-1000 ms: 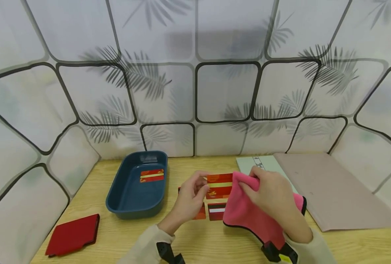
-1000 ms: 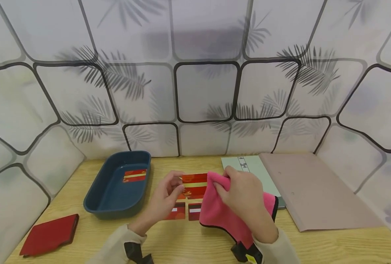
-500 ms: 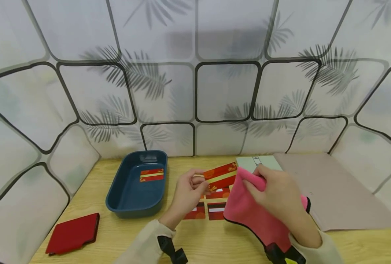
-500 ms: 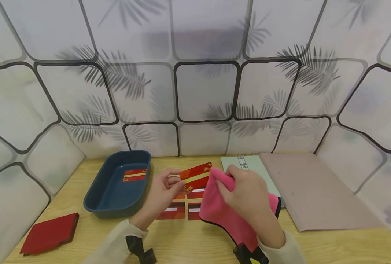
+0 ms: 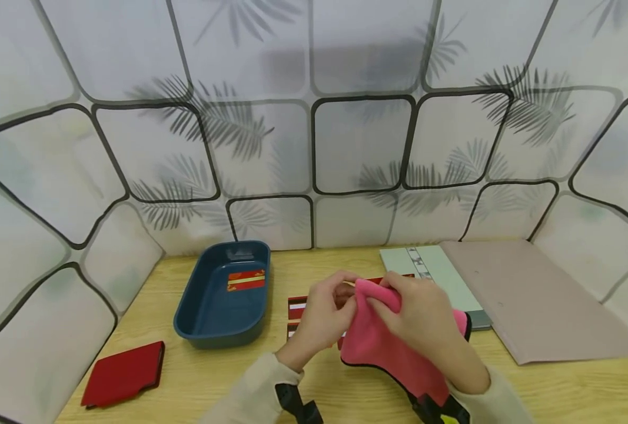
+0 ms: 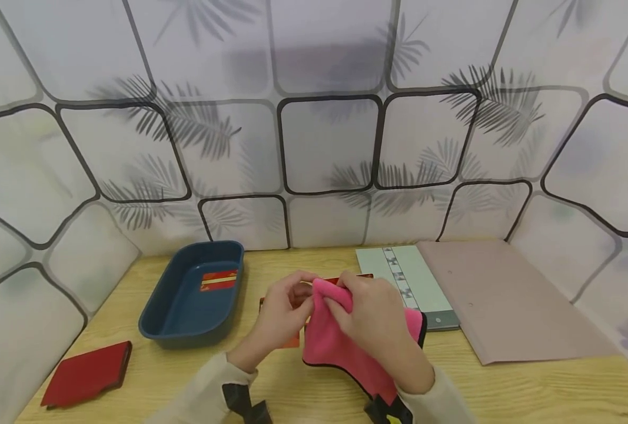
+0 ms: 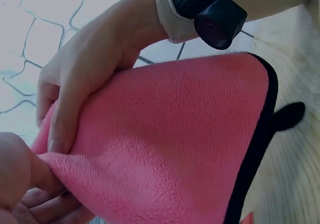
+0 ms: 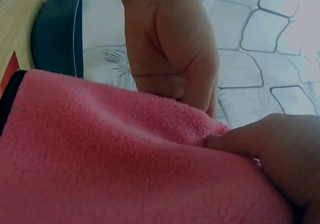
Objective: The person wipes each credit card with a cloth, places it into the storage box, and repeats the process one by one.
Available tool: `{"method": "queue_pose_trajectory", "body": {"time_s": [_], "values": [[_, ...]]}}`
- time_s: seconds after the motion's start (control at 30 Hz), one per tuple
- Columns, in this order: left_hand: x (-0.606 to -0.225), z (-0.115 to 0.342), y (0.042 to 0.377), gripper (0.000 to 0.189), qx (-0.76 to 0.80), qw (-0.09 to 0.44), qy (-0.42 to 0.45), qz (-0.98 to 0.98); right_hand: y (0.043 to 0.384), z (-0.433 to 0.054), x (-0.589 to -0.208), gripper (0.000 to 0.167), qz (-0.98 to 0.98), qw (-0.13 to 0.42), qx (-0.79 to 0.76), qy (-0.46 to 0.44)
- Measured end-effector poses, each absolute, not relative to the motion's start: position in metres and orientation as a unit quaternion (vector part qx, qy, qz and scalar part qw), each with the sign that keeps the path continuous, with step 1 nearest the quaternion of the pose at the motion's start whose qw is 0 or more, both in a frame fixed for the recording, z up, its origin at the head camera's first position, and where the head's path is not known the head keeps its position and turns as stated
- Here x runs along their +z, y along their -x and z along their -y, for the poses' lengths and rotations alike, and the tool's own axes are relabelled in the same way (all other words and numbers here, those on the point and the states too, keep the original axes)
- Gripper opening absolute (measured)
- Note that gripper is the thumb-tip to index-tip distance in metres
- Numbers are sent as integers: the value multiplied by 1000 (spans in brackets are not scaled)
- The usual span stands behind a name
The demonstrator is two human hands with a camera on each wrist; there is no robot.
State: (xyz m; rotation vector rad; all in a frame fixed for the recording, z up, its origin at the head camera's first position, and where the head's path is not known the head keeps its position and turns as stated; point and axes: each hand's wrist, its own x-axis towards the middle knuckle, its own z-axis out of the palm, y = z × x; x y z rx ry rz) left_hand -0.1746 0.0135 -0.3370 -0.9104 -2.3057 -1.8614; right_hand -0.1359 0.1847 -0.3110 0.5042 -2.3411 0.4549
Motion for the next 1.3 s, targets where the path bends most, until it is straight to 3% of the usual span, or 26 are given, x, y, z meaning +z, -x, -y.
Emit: {"method": "queue_pose_trajectory", "body": {"time_s": [0.13, 0.43, 0.9, 1.13, 1.3], "values": [[-337, -12, 172, 26, -597, 25, 297, 745, 137, -186, -311, 26, 903, 344, 170, -191], [-339, 0, 174, 23, -577, 43, 282, 765, 140, -191, -307, 22, 927, 289, 175, -162], [-330, 17, 182, 23, -547, 25, 285, 787, 142, -207, -304, 20, 945, 258, 171, -103], [-330, 18, 186, 24, -564, 63, 226, 792, 147, -217, -302, 16, 950, 281, 116, -67], [-327, 18, 194, 26, -551, 87, 212, 803, 145, -221, -297, 13, 955, 265, 124, -56]]}}
